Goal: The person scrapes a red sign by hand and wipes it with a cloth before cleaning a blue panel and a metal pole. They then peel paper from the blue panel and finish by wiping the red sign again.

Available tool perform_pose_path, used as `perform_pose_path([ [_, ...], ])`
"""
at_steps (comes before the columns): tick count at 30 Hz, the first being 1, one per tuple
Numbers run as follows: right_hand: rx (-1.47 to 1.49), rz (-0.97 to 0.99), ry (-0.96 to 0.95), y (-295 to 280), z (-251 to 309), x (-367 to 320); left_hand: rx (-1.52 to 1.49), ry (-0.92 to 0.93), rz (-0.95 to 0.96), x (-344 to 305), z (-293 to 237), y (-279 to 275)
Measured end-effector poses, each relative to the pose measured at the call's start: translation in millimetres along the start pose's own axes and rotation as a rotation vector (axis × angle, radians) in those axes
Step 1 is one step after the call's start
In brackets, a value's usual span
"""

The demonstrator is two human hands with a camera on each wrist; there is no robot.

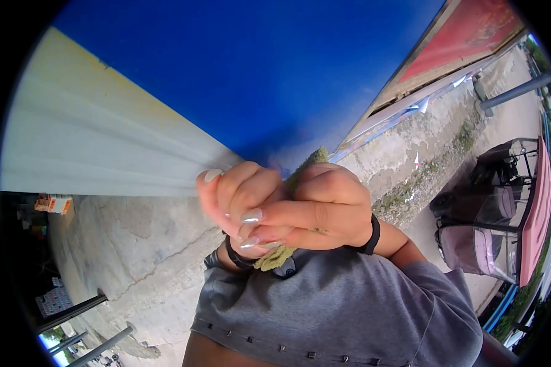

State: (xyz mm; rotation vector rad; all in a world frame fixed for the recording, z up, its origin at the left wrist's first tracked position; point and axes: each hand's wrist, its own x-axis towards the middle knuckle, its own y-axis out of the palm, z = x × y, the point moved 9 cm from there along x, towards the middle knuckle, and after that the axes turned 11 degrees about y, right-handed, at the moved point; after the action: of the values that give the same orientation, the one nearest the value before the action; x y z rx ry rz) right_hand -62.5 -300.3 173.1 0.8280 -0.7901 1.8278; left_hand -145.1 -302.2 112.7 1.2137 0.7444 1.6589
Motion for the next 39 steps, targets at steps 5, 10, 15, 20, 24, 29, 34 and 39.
perform_pose_path([
  [5,-0.041,-0.008,-0.082,-4,7,0,0.034,-0.018,0.014,4,5,2],
  [10,-0.055,-0.128,-0.139,-6,10,-1,0.060,-0.030,0.046,5,11,5],
  [15,-0.042,-0.052,-0.110,-7,7,-4,0.150,-0.011,0.128,6,13,15],
  [20,0.283,0.092,0.074,-1,-10,1,0.869,0.183,0.996,-7,38,74],
  [24,0.616,0.344,0.258,14,-18,-3,1.930,0.448,1.476,-38,89,81],
  [29,0.753,0.660,0.320,31,-15,-12,0.000,0.336,1.676,-60,66,28],
  [34,0.634,0.802,0.466,30,-27,-24,-1.810,0.431,-0.322,-9,50,-29],
  [39,0.451,0.605,0.495,21,-46,-27,-1.929,0.234,-1.435,-63,103,-25],
])
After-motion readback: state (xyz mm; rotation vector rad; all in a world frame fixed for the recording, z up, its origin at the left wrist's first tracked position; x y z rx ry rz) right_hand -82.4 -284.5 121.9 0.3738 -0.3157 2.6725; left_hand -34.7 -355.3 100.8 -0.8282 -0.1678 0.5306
